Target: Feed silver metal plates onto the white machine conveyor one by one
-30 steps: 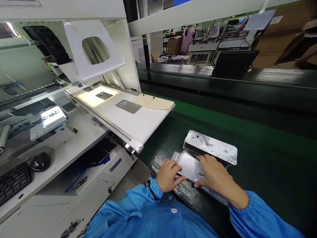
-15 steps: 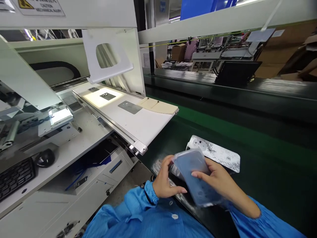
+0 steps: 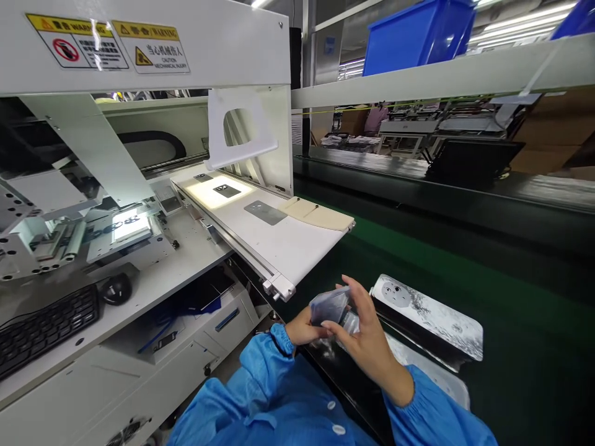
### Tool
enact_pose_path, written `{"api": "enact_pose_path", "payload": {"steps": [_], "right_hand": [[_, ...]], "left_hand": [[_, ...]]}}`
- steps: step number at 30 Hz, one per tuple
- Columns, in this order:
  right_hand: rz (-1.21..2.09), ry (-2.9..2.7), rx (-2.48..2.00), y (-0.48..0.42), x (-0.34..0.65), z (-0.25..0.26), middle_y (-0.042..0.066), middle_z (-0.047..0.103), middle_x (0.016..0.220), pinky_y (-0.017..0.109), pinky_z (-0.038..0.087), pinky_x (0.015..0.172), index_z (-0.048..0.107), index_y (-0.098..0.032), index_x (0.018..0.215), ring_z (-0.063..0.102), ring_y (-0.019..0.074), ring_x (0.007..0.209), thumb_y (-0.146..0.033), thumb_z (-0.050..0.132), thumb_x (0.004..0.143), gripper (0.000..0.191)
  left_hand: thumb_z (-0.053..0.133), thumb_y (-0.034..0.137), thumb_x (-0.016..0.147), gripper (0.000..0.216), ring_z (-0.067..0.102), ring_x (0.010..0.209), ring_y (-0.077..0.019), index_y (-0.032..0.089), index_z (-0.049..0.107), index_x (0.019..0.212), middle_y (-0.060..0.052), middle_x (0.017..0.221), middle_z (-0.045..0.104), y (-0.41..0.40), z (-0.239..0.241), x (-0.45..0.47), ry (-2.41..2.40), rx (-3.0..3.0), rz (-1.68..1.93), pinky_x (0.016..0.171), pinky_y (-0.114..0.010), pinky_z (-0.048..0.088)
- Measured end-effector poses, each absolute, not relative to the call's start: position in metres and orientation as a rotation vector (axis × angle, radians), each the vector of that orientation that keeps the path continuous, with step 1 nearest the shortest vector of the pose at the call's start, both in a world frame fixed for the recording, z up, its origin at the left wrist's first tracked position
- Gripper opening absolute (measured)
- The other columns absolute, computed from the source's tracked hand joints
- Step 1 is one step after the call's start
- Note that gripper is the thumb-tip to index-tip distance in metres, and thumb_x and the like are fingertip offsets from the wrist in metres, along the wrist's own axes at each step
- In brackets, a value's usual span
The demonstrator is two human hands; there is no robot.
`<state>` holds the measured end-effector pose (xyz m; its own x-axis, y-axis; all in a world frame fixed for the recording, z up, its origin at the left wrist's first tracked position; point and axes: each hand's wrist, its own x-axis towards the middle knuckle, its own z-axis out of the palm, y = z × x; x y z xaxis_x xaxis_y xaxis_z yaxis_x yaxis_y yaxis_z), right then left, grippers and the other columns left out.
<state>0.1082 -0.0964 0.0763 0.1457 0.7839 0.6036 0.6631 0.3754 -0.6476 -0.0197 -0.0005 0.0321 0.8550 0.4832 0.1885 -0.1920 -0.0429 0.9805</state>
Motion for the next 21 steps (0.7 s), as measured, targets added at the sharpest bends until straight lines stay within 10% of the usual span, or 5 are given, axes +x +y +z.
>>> {"api": "enact_pose_path", "payload": {"steps": [5, 10, 13, 21], "right_hand": [[0.039, -1.69, -1.398, -0.105, 0.102, 0.086, 0.013, 0.034, 0.145, 0.053, 0.046, 0.1, 0.047, -0.031, 0.133, 0.046, 0.0308, 0.129, -0.024, 0.053, 0.091, 0.043], [-0.033, -1.751, -1.522, -0.121, 0.152, 0.109, 0.012, 0.051, 0.14, 0.049, 0.045, 0.104, 0.039, -0.026, 0.142, 0.048, 0.0278, 0.129, -0.033, 0.05, 0.092, 0.052], [-0.067, -1.693, -1.891, -0.139, 0.209, 0.106, 0.013, 0.067, 0.12, 0.048, 0.054, 0.092, 0.059, -0.018, 0.123, 0.062, 0.0311, 0.111, -0.04, 0.048, 0.09, 0.041], [-0.254, -1.834, -2.203, -0.16, 0.277, 0.044, 0.017, 0.06, 0.129, 0.051, 0.052, 0.095, 0.064, -0.012, 0.116, 0.054, 0.0354, 0.122, -0.026, 0.048, 0.082, 0.041]], "left_hand": [[0.073, 0.05, 0.071, 0.075, 0.051, 0.126, -0.0317, 0.019, 0.049, 0.134, -0.015, 0.138, 0.052, 0.0, 0.034, -0.015, 0.196, 1.632, 0.556, 0.109, -0.05, 0.037], [0.079, 0.051, 0.062, 0.085, 0.051, 0.125, -0.0309, 0.02, 0.048, 0.134, -0.015, 0.133, 0.055, 0.009, 0.018, -0.012, 0.093, 1.654, 0.492, 0.109, -0.05, 0.034], [0.081, 0.052, 0.058, 0.088, 0.053, 0.122, -0.0297, 0.02, 0.049, 0.133, -0.014, 0.128, 0.058, 0.014, 0.004, -0.011, 0.108, 1.624, 0.422, 0.109, -0.049, 0.034], [0.08, 0.05, 0.06, 0.068, 0.06, 0.107, -0.0266, 0.017, 0.06, 0.117, -0.014, 0.111, 0.064, 0.012, 0.006, -0.012, 0.091, 1.532, 0.467, 0.101, -0.044, 0.041]]}}
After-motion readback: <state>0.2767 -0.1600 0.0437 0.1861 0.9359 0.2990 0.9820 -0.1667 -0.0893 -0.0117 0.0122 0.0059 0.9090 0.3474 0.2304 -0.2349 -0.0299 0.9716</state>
